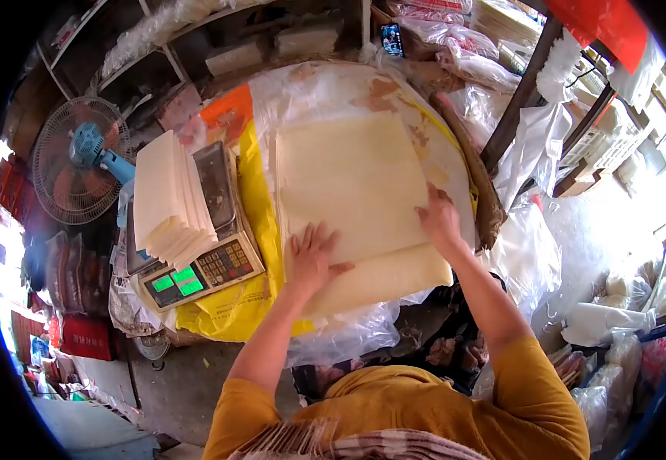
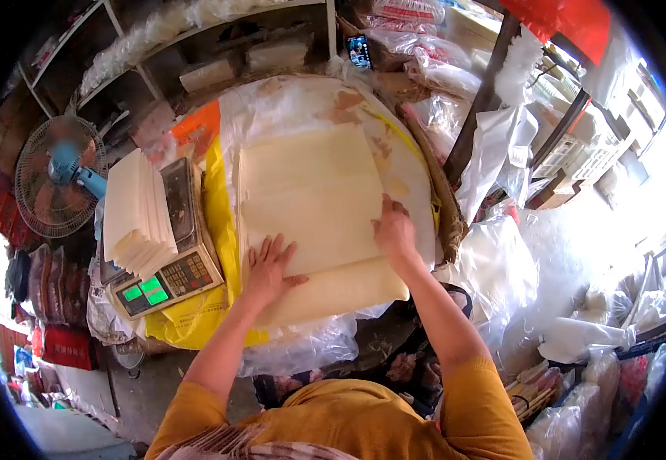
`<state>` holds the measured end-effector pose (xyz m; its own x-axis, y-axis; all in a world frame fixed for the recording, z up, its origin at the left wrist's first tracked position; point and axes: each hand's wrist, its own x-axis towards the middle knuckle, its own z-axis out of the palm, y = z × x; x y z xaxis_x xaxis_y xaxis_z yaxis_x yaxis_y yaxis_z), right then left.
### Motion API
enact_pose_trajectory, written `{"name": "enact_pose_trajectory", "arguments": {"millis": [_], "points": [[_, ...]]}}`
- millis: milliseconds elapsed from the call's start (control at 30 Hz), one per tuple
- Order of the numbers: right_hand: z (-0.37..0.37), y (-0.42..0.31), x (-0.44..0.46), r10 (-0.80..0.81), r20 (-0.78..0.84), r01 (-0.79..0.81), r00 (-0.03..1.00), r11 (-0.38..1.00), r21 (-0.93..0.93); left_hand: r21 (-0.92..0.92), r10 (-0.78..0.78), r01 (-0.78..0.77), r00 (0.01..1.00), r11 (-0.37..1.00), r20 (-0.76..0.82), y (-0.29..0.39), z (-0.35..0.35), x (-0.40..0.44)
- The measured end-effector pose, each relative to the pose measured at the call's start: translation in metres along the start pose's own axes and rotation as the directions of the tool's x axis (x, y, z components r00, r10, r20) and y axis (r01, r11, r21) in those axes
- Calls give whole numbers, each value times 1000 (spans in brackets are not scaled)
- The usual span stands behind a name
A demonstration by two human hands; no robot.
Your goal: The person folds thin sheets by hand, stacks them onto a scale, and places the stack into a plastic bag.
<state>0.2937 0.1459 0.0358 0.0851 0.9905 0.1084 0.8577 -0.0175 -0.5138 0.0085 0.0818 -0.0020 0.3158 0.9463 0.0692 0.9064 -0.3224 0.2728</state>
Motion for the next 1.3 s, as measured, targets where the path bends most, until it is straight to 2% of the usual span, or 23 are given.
{"name": "enact_pose_trajectory", "arguments": {"millis": [67, 167, 200, 300, 367, 500, 567, 600, 633, 700, 733, 800, 833, 900, 967, 1033, 1100, 1133, 1167, 1200, 1233, 1267, 1300], "points": [[3, -12, -13, -218, -63, 203, 974, 961, -190, 20, 27, -27, 1000, 999, -5, -4, 3, 3], [30, -17, -36, -398, -2, 385, 917, 889, -249, 26, 55, -55, 998, 998, -19, -4, 3, 1], [52, -4, -42, -357, 92, 369, 929, 899, -235, 17, 51, -51, 999, 999, -2, -3, 1, 1], [51, -5, -48, -388, 56, 389, 920, 885, -257, 39, 102, -102, 995, 994, 2, -6, -4, -1], [56, 2, -45, -372, 92, 383, 924, 897, -219, 127, 242, -236, 970, 963, -33, -24, -5, -3], [31, -34, -47, -273, 232, 308, 934, 942, -133, 64, 191, -188, 980, 980, -50, -35, -37, -14], [5, -77, -62, -484, 276, 483, 830, 872, 79, 105, 212, -201, 972, 974, -99, -22, -62, -21], [-4, -95, -70, -581, 283, 550, 763, 814, 187, 75, 298, -290, 944, 954, -140, -12, -74, -21], [-7, -107, -70, -603, 281, 574, 747, 797, 186, 74, 296, -287, 907, 955, -300, -2, -81, -19], [12, -105, -57, -652, 98, 659, 752, 749, -67, 71, 267, -281, 759, 957, -594, 10, -89, -16], [-3, -110, -56, -715, 16, 715, 699, 700, 8, -203, 20, -214, 733, 955, -680, 9, -88, -15], [-41, -109, -61, -797, -162, 813, 581, 565, 137, -697, -484, -141, 623, 704, -615, 3, -76, -11], [-45, -100, -66, -802, -149, 815, 579, 563, 140, -878, -529, -267, 715, 398, -457, -12, -68, -14], [-53, -78, -81, -811, -124, 819, 571, 555, 144, -827, -406, -167, 808, 537, -427, -13, -56, -30], [-31, -36, -91, -741, -19, 714, 671, 640, 283, -552, -36, -318, 844, 771, -535, -21, -44, -40], [-5, 9, -95, -688, 120, 613, 716, 701, 364, -421, 170, -284, 943, 861, -286, -47, -5, -49], [-1, 30, -88, -703, 136, 499, 698, 613, 612, -343, 402, -418, 908, 841, -121, -38, -21, -52], [-9, 26, -86, -613, 219, 295, 759, 623, 724, -256, 342, -347, 937, 902, -65, -38, -18, -51], [-16, 19, -86, -336, 395, 26, 855, 789, 614, -160, 277, -275, 961, 948, -10, -38, -13, -52], [-12, 18, -80, -158, 481, -211, 862, 751, 626, -57, 211, -209, 977, 976, 40, -37, -10, -51], [-7, 19, -73, 15, 565, -430, 825, 666, 610, -322, 25, -24, 1000, 946, -2, -30, -15, -45], [3, 24, -64, 34, 512, -347, 859, 772, 532, -566, -168, 139, 986, 812, 1, -19, -22, -36], [10, 22, -55, 40, 452, -260, 891, 861, 436, -763, -346, 262, 937, 591, 53, -11, -26, -30]]}}
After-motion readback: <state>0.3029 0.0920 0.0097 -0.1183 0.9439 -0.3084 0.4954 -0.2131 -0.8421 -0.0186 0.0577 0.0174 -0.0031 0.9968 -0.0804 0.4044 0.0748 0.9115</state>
